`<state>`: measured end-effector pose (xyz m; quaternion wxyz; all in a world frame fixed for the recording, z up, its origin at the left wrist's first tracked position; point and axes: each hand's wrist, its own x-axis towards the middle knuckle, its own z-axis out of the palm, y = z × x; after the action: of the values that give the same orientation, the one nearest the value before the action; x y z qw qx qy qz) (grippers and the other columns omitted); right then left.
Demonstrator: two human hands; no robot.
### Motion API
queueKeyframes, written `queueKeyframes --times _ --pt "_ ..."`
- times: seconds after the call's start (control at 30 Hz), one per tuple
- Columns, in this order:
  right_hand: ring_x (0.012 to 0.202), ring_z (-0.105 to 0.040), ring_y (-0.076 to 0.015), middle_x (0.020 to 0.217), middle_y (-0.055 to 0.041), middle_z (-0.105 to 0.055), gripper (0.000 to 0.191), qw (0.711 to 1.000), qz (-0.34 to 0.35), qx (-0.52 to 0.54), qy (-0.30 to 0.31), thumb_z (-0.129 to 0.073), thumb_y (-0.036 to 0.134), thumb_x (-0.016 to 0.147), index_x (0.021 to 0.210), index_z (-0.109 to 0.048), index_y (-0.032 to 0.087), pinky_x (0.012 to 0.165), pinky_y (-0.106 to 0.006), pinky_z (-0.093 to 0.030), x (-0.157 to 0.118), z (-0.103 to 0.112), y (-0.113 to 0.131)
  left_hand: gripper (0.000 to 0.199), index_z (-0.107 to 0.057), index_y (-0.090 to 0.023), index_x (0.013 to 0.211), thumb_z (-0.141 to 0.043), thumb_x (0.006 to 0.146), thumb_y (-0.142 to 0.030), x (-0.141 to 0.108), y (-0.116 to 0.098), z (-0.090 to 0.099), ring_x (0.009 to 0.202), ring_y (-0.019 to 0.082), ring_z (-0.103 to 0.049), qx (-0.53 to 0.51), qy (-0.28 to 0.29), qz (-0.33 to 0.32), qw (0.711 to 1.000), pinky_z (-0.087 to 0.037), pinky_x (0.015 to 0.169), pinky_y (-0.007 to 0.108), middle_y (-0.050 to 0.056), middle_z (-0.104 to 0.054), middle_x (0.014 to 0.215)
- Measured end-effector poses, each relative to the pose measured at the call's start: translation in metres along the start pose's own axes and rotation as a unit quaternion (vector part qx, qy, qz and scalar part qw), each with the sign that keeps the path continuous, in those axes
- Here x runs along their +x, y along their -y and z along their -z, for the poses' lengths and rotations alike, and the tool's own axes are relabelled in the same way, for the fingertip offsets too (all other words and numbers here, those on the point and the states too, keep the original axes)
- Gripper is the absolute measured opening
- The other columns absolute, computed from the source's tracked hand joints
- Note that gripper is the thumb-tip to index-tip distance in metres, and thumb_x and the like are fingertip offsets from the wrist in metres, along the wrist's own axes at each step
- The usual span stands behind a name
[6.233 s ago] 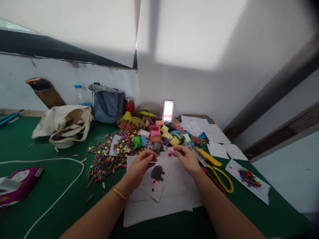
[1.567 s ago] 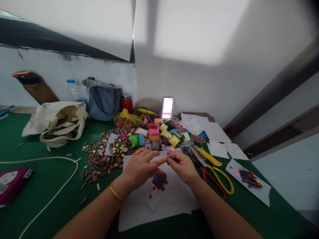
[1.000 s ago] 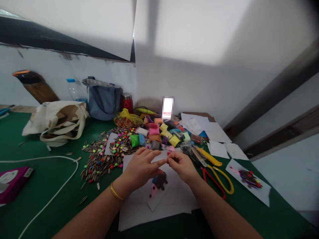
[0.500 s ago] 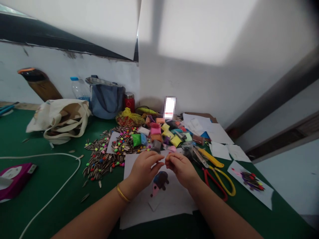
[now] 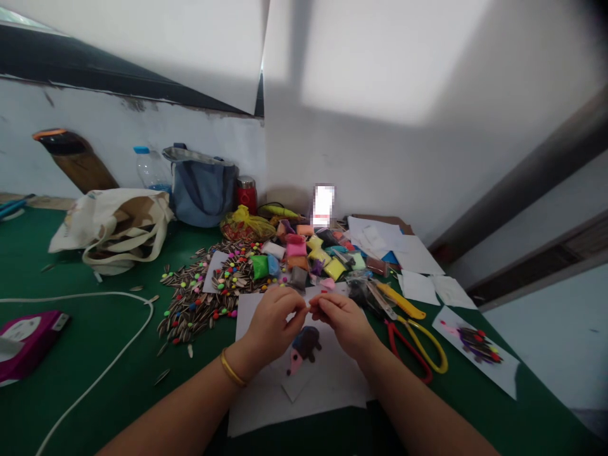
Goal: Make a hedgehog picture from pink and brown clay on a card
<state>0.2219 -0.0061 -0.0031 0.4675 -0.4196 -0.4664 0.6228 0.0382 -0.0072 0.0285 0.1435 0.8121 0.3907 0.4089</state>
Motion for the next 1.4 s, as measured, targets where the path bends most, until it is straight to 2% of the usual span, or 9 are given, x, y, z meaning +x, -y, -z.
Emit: queueKeyframes --times 0.2,0.37,0.47,0.6,0.73,0.83,1.0,1.17,1.4 --pt "0.073 -0.06 -0.0141 0.082 -0.0023 -0.068 0.026 1.0 0.001 0.002 0.017 -0.071 0.042 0.08 0.093 -0.071 0.02 0.069 -0.027 -0.043 0.0 -0.002 0.001 0.01 -0.069 -0.021 0.089 -0.06 0.089 -0.023 -0.002 0.005 -0.003 0.083 0.016 -0.057 -0.062 -0.025 -0.005 0.998 -0.045 0.076 0.03 0.004 -0.064 0.086" --pt "0.08 -0.061 -0.017 0.087 -0.0028 -0.068 0.029 0.997 0.046 -0.039 0.049 -0.069 0.046 0.08 0.095 -0.068 0.02 0.075 -0.031 -0.046 0.0 -0.007 0.001 0.003 -0.071 -0.023 0.082 -0.069 0.083 -0.024 0.0 0.003 -0.007 0.081 0.015 -0.059 -0.109 0.008 0.058 0.992 -0.047 0.074 0.028 0.002 -0.065 0.083" --pt "0.084 -0.062 -0.0198 0.091 -0.0048 -0.068 0.032 0.99 0.079 -0.107 0.041 -0.065 0.049 0.082 0.096 -0.067 0.02 0.076 -0.033 -0.048 0.001 -0.006 0.001 0.005 -0.07 -0.021 0.08 -0.069 0.082 -0.026 0.0 0.002 -0.007 0.081 0.016 -0.059 -0.102 0.0 0.066 0.993 -0.047 0.075 0.029 0.002 -0.065 0.083" --pt "0.081 -0.06 -0.0196 0.091 -0.0058 -0.067 0.03 0.958 0.122 -0.258 -0.01 -0.061 0.046 0.085 0.097 -0.067 0.02 0.072 -0.032 -0.047 0.0 -0.003 0.003 0.01 -0.069 -0.02 0.083 -0.063 0.087 -0.028 0.0 0.006 -0.005 0.081 0.017 -0.057 -0.023 0.0 0.01 1.0 -0.045 0.076 0.032 0.004 -0.065 0.085" --pt "0.079 -0.058 -0.0184 0.088 -0.0047 -0.066 0.023 0.932 0.156 -0.327 -0.024 -0.062 0.04 0.085 0.095 -0.068 0.02 0.068 -0.03 -0.044 -0.002 -0.001 0.008 0.017 -0.064 -0.019 0.082 -0.051 0.093 -0.024 0.002 0.006 0.0 0.083 0.019 -0.053 0.058 0.059 -0.058 0.995 -0.04 0.079 0.036 0.005 -0.064 0.085" --pt "0.08 -0.059 -0.0188 0.088 -0.0043 -0.066 0.023 0.952 0.132 -0.275 -0.008 -0.067 0.039 0.081 0.094 -0.067 0.02 0.069 -0.03 -0.045 -0.001 -0.001 0.009 0.017 -0.058 -0.018 0.082 -0.047 0.094 -0.022 0.003 0.004 0.003 0.086 0.018 -0.051 -0.026 0.097 -0.04 0.994 -0.04 0.079 0.033 0.005 -0.06 0.088" --pt "0.077 -0.06 -0.017 0.083 -0.0021 -0.066 0.027 0.993 0.062 -0.096 0.001 -0.07 0.042 0.077 0.094 -0.067 0.021 0.074 -0.032 -0.047 0.003 0.001 0.008 0.019 -0.044 -0.02 0.073 -0.041 0.092 -0.019 0.004 0.009 0.004 0.071 0.014 -0.044 -0.182 0.061 0.074 0.979 -0.038 0.067 0.027 -0.001 -0.046 0.075" --pt "0.074 -0.06 -0.0155 0.082 -0.0026 -0.065 0.026 0.995 0.052 -0.08 -0.022 -0.067 0.042 0.081 0.092 -0.068 0.019 0.072 -0.03 -0.047 0.001 0.0 0.012 0.03 -0.044 -0.019 0.064 -0.038 0.093 -0.026 0.007 0.017 0.003 0.064 0.014 -0.043 -0.171 0.032 0.137 0.975 -0.035 0.061 0.028 -0.002 -0.044 0.066" --pt "0.076 -0.062 -0.0164 0.082 -0.0027 -0.066 0.023 0.991 0.062 -0.12 -0.023 -0.063 0.04 0.083 0.093 -0.067 0.019 0.074 -0.031 -0.049 0.002 0.001 0.009 0.016 -0.062 -0.019 0.075 -0.061 0.085 -0.032 0.007 0.022 -0.001 0.078 0.016 -0.056 -0.135 0.001 0.107 0.985 -0.043 0.074 0.03 0.002 -0.063 0.078"
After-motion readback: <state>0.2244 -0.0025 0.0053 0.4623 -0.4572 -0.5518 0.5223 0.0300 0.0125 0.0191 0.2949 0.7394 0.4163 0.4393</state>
